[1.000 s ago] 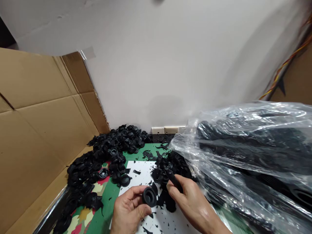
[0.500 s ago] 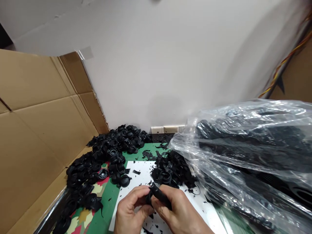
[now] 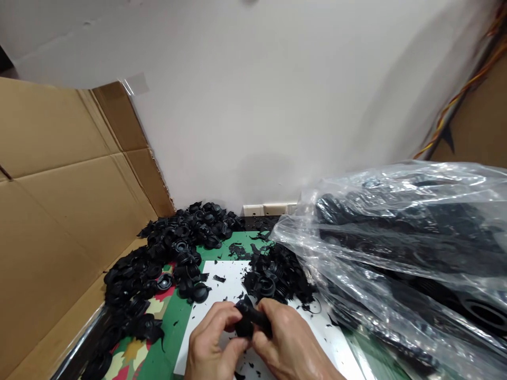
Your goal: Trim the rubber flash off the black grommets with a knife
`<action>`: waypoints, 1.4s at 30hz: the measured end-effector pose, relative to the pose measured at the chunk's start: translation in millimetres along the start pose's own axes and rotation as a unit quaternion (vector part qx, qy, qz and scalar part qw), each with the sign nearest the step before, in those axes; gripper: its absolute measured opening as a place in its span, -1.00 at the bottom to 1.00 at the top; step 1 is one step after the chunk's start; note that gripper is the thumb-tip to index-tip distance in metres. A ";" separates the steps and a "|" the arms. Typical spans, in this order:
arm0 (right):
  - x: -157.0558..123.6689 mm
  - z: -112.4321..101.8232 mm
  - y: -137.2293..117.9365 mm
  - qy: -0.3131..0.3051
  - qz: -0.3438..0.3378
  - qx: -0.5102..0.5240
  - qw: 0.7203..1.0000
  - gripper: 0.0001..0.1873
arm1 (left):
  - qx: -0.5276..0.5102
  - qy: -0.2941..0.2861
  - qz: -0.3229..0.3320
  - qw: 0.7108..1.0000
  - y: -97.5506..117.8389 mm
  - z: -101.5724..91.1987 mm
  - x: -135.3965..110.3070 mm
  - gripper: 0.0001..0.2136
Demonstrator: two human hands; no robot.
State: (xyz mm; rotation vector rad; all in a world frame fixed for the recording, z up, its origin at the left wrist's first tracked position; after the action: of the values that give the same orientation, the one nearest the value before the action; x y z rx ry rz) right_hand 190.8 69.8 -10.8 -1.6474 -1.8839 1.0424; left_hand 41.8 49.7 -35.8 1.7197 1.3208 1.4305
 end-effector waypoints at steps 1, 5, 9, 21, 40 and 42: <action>1.9 -1.6 4.5 0.022 0.001 0.011 1.000 -0.86 | -0.047 0.015 -0.041 0.998 1.2 -0.3 1.6 -0.79; 8.0 -7.4 18.9 0.058 0.003 0.166 0.984 -0.86 | -0.174 0.061 -0.162 0.969 6.7 0.8 6.9 -0.77; 5.6 -6.1 12.9 -0.004 -0.040 0.282 0.959 -0.87 | -0.165 0.078 -0.168 0.969 5.4 2.9 7.0 -0.76; -1.4 -1.5 -2.5 -0.040 -0.070 0.186 0.979 -0.85 | 0.122 0.006 0.154 0.981 -10.2 5.4 -3.2 -0.72; 12.9 -13.2 23.3 0.080 0.025 0.054 0.995 -0.79 | -0.267 0.076 -0.227 0.934 1.7 -1.0 6.7 -0.66; 12.5 -16.0 23.2 0.075 0.017 0.062 0.995 -0.77 | -0.286 0.056 -0.238 0.926 -1.5 -0.6 6.8 -0.63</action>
State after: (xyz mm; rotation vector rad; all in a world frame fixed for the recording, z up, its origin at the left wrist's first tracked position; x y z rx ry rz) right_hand 215.0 86.3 -20.6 -1.6442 -1.6668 0.9990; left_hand 40.4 56.3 -34.1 0.8775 1.1190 1.4413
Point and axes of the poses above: each hand's wrist, its own x-axis towards the middle knuckle, its own z-axis out of the palm, y = z × x, the point moved 1 cm from there along x, towards the middle knuckle, and after that the axes turned 1 degree about -y, right-handed, at the moved point
